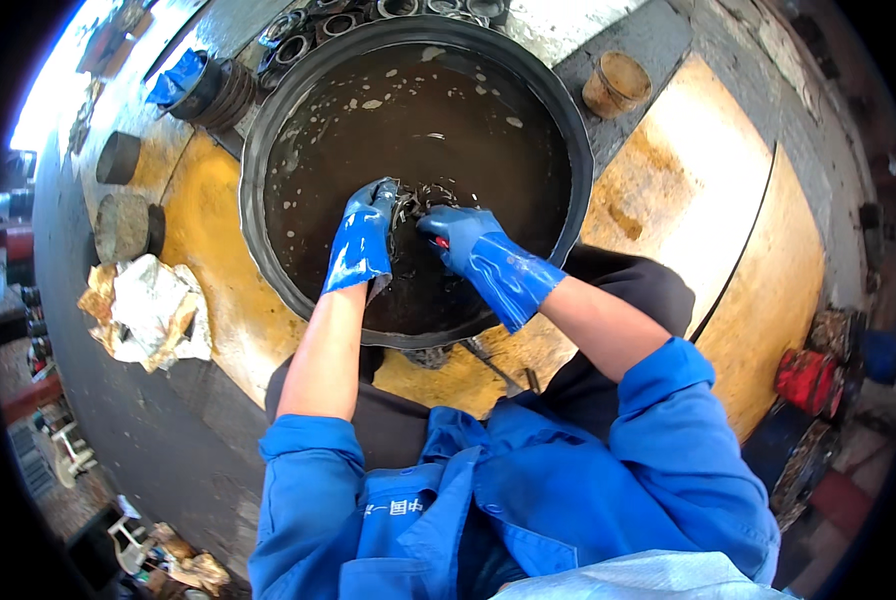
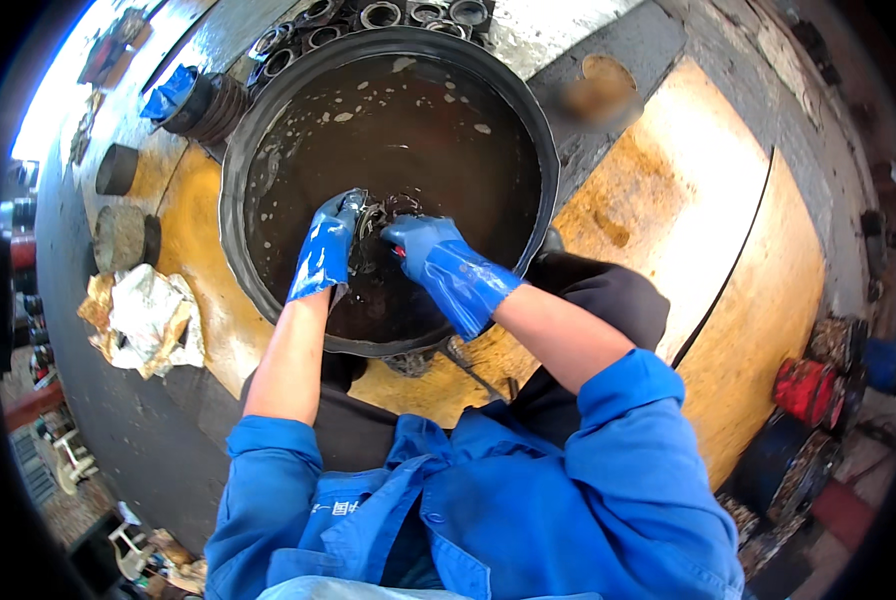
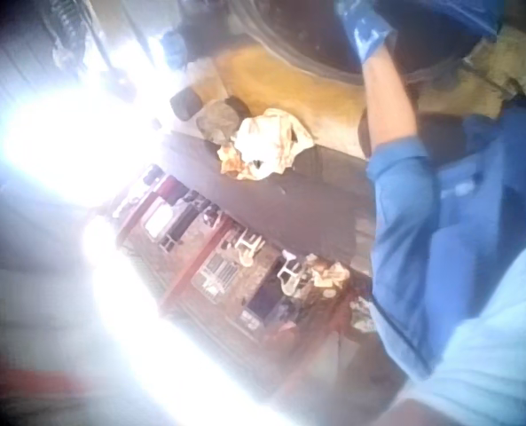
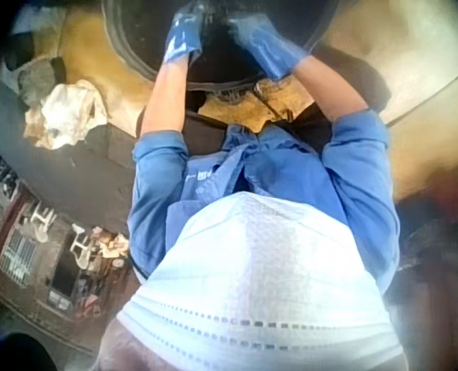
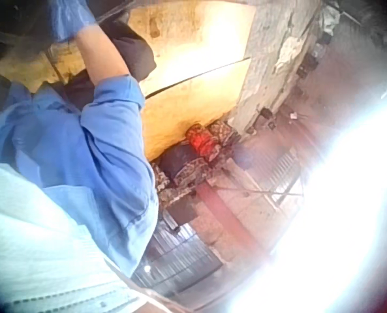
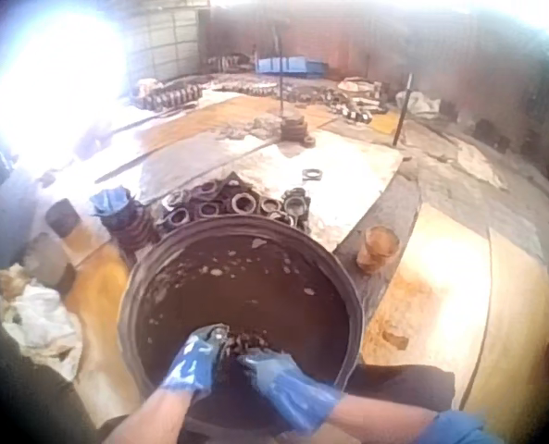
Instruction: The person cleans metal mechanical parts, including a bearing and a housing, by scrubbing them with a brush inside a tub of dark liquid, turning the parts over to reach all sides.
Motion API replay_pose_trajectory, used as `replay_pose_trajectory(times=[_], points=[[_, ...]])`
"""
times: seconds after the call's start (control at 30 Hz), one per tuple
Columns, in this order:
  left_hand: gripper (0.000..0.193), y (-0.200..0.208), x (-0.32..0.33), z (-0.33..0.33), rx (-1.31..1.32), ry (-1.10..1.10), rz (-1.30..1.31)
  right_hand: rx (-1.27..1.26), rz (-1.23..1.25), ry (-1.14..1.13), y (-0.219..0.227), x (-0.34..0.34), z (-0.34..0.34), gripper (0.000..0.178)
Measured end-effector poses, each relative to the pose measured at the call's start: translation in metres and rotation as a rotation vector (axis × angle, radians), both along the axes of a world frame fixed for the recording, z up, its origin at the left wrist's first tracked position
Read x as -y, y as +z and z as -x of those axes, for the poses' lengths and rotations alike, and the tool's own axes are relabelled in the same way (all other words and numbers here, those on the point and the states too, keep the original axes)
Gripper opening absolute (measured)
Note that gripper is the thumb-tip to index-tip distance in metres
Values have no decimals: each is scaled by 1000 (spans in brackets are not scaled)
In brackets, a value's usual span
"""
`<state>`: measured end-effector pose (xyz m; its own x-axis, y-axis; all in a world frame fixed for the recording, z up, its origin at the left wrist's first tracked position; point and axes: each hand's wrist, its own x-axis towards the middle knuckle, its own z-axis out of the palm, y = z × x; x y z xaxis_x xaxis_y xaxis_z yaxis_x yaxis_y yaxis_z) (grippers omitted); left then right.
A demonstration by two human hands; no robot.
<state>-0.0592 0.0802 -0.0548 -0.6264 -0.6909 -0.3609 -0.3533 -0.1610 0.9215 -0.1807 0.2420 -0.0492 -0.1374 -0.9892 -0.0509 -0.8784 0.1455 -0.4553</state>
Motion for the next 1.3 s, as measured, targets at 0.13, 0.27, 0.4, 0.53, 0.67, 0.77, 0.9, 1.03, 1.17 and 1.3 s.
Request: replay_pose_trajectory(times=[0.13, 0.27, 0.4, 0.53, 0.67, 0.77, 0.9, 1.03, 1.17, 1.3], points=[[40, 3, 4, 2, 69, 8, 116, 521, -75, -345, -6, 6, 12, 30], [40, -8, 20, -16, -8, 63, -26, 1246, -142, -656, -1, 10, 14, 36], [44, 3, 13, -14, -6, 79, -179, 1690, -41, -878, 2, 14, 10, 34], [51, 2, 13, -23, -14, 142, -344, 1649, 96, -716, -23, 16, 2, 36], [53, 16, 8, -26, -44, 175, -290, 1966, -34, -1124, -22, 33, 6, 34], [53, 12, 11, -26, 36, 152, -222, 1988, -83, -1070, -31, 30, 16, 32], [49, -16, 19, -22, 94, 71, 37, 1813, -125, -810, -30, 24, 23, 32], [46, -25, 22, -10, 121, 45, 108, 1608, -182, -676, -12, 19, 24, 32], [46, -31, 20, 0, 215, 4, 161, 1235, -183, -328, -14, 14, 37, 28], [50, -56, 24, -3, 316, -84, 111, 569, -315, 15, -1, 14, 14, 26]])
